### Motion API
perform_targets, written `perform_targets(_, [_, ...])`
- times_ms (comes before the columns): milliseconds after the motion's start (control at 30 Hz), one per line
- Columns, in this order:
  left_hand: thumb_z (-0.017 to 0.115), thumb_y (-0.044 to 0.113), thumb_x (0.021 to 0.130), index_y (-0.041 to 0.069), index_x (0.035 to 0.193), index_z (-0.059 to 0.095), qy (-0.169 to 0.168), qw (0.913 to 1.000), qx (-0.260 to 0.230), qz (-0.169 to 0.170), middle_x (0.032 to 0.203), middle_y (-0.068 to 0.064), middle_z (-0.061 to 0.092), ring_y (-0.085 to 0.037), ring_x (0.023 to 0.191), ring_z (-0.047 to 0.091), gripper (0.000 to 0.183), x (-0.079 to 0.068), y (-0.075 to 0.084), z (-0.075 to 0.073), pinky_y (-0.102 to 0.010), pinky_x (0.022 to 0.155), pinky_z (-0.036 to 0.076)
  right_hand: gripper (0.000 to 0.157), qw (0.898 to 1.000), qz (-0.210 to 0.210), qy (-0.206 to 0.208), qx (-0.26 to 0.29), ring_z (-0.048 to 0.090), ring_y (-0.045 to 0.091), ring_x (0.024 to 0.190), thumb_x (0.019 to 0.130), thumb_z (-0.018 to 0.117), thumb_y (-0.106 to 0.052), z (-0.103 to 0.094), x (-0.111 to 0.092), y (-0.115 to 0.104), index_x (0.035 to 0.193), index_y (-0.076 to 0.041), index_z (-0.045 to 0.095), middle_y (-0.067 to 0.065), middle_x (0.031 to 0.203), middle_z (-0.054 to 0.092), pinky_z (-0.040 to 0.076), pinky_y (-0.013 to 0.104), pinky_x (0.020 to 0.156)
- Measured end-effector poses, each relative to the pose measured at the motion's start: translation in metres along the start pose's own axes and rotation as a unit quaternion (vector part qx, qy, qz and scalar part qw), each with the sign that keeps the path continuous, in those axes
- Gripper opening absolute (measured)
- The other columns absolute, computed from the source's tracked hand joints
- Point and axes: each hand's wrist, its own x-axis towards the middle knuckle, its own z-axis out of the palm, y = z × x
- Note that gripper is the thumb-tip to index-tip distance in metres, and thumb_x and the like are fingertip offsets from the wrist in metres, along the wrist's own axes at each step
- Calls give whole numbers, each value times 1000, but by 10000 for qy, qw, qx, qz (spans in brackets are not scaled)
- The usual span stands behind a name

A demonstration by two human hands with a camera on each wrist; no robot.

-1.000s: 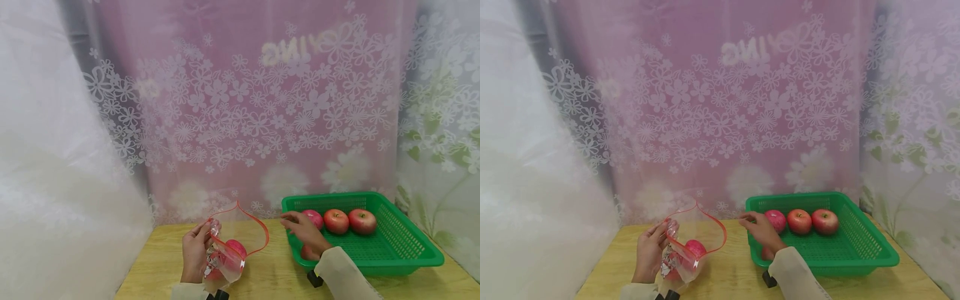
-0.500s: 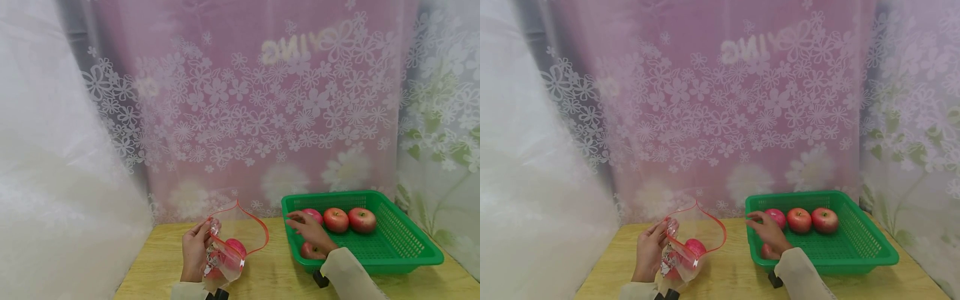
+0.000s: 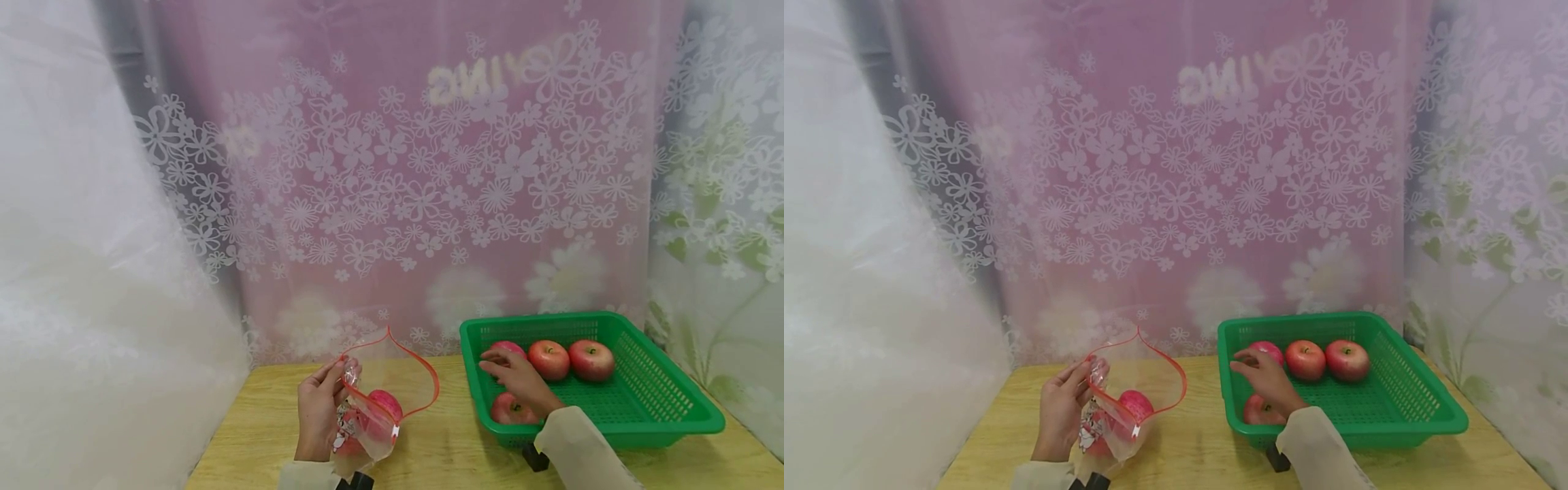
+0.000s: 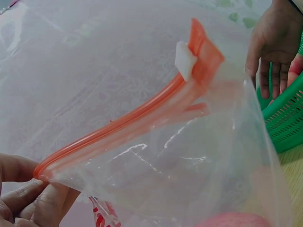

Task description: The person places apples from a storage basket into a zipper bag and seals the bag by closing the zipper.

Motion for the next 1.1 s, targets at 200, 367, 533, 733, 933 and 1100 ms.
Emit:
perform_targets(200, [55, 10, 91, -11, 115, 55, 4, 10000, 15, 3, 93, -9, 69, -21, 85, 67, 32, -1, -1, -1, -26, 72, 53, 41, 9997, -64, 168, -168, 51, 28, 105, 90, 55, -33, -3, 1, 5, 118, -3, 52, 12, 117, 54, 48, 38, 80])
perform_targets(367, [55, 9, 90, -13, 115, 54, -15, 10000, -77, -20, 92, -11, 69, -21, 83, 67, 33, -1, -1, 1, -26, 71, 53, 47, 9996, 24, 230, -190, 53, 26, 103, 88, 57, -39, -6, 1, 10, 117, -2, 53, 12, 116, 55, 48, 39, 82])
perform_targets(533, [55, 8, 90, -15, 115, 52, -27, 9999, -136, -37, 90, -10, 69, -19, 81, 67, 34, 0, -1, 2, -25, 70, 53, 48, 9996, 131, 222, -134, 54, 27, 102, 88, 57, -39, -10, 0, 13, 117, -1, 53, 12, 115, 55, 48, 38, 84])
perform_targets(733, [54, 9, 91, -12, 115, 55, -47, 10000, -9, -20, 94, -11, 69, -21, 85, 67, 31, 0, -2, 0, -26, 72, 53, 44, 9991, 260, 167, -280, 55, 29, 106, 90, 55, -34, -15, -1, 14, 118, -1, 53, 13, 116, 56, 47, 42, 87])
perform_targets(933, [55, 10, 91, -14, 115, 53, -128, 9999, -114, 14, 92, -11, 69, -21, 84, 67, 34, -1, -3, 0, -25, 71, 53, 49, 9987, 326, 61, -381, 56, 28, 105, 88, 57, -38, -20, -3, 16, 118, 0, 52, 13, 112, 59, 46, 43, 87])
perform_targets(1100, [56, 10, 90, -15, 115, 52, -169, 9997, -156, 58, 91, -12, 69, -21, 83, 67, 36, -2, -3, 0, -25, 71, 53, 48, 9970, 462, 30, -614, 55, 27, 101, 87, 58, -39, -24, -4, 18, 116, -1, 54, 11, 109, 59, 46, 42, 84])
